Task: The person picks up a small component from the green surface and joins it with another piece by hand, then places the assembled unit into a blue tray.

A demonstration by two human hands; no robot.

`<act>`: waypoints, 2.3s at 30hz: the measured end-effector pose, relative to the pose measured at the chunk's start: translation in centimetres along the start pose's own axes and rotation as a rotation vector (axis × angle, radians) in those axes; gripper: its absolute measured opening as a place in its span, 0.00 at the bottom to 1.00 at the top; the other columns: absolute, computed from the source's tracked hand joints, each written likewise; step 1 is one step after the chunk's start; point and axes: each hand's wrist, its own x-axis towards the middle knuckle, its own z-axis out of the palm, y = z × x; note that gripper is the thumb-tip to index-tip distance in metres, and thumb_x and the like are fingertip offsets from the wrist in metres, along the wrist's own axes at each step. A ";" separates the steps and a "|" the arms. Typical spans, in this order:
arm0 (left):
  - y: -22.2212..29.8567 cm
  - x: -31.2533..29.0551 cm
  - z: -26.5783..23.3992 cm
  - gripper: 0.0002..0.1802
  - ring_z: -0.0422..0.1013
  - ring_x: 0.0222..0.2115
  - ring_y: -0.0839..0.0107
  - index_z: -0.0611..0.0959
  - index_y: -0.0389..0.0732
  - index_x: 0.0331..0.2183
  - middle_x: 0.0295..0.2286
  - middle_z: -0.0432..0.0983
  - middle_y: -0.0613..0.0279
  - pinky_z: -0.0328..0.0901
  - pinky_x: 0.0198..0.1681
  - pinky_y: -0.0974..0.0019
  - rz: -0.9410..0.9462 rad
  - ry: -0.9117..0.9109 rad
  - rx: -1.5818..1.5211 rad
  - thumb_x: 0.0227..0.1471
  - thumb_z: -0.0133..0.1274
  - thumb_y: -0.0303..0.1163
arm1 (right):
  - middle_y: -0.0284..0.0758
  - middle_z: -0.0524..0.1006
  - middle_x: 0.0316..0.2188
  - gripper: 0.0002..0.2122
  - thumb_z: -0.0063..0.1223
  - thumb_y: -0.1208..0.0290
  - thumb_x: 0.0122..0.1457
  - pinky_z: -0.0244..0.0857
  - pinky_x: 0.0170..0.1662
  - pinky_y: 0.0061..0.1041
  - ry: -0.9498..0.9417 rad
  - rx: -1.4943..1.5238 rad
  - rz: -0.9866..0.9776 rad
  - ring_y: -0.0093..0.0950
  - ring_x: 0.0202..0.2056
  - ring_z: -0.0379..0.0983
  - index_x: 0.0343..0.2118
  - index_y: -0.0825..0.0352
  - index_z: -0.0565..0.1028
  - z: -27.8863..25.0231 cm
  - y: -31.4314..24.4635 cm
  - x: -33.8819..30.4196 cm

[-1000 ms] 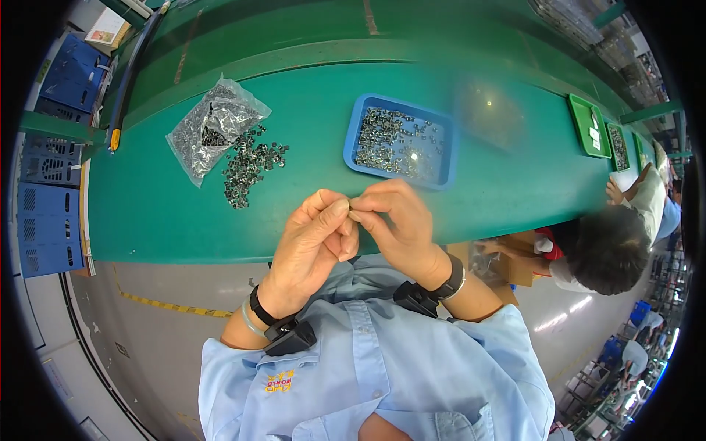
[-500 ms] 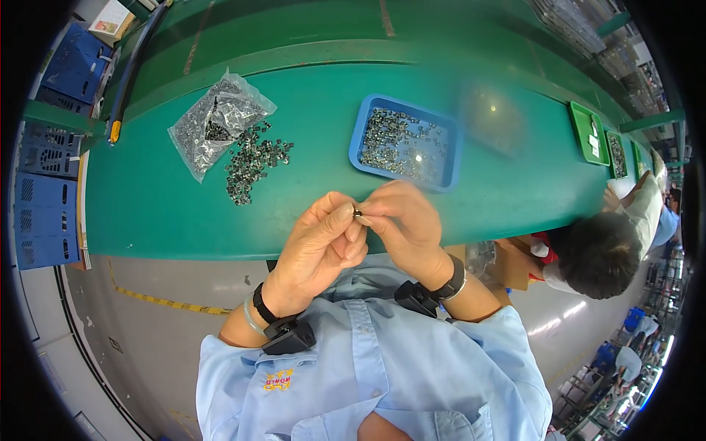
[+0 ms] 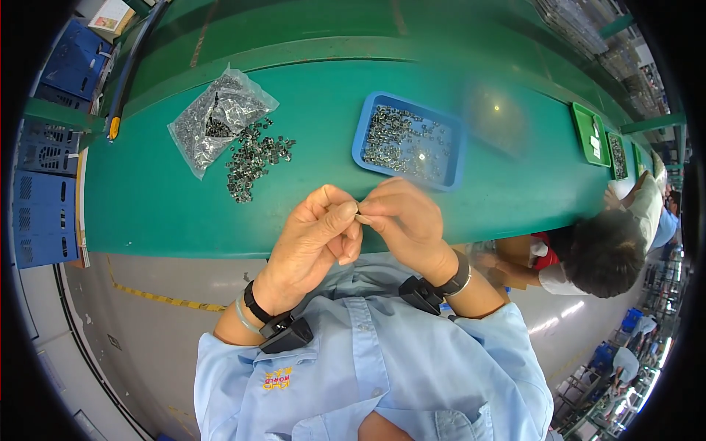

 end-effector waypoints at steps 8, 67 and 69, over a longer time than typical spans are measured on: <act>0.1 -0.1 0.5 0.10 0.64 0.17 0.75 0.71 0.41 0.33 0.20 0.69 0.65 0.54 0.18 0.72 -0.006 0.033 -0.018 0.57 0.46 0.38 | 0.34 0.75 0.28 0.07 0.58 0.80 0.48 0.65 0.35 0.27 0.029 0.074 0.092 0.30 0.31 0.70 0.31 0.65 0.74 0.1 0.0 -0.5; 0.7 0.3 -2.2 0.10 0.64 0.17 0.79 0.75 0.37 0.37 0.21 0.72 0.64 0.56 0.18 0.76 0.035 0.083 -0.091 0.56 0.49 0.33 | 0.34 0.73 0.32 0.11 0.61 0.76 0.43 0.64 0.37 0.30 -0.192 -0.241 -0.004 0.35 0.34 0.70 0.32 0.63 0.74 0.5 -0.4 3.5; 0.3 0.5 -2.0 0.10 0.64 0.17 0.79 0.75 0.37 0.37 0.21 0.72 0.63 0.57 0.18 0.76 0.022 0.082 -0.069 0.56 0.48 0.33 | 0.34 0.73 0.31 0.12 0.61 0.76 0.43 0.63 0.37 0.30 -0.138 -0.216 0.001 0.35 0.34 0.69 0.33 0.63 0.73 0.1 -0.3 2.9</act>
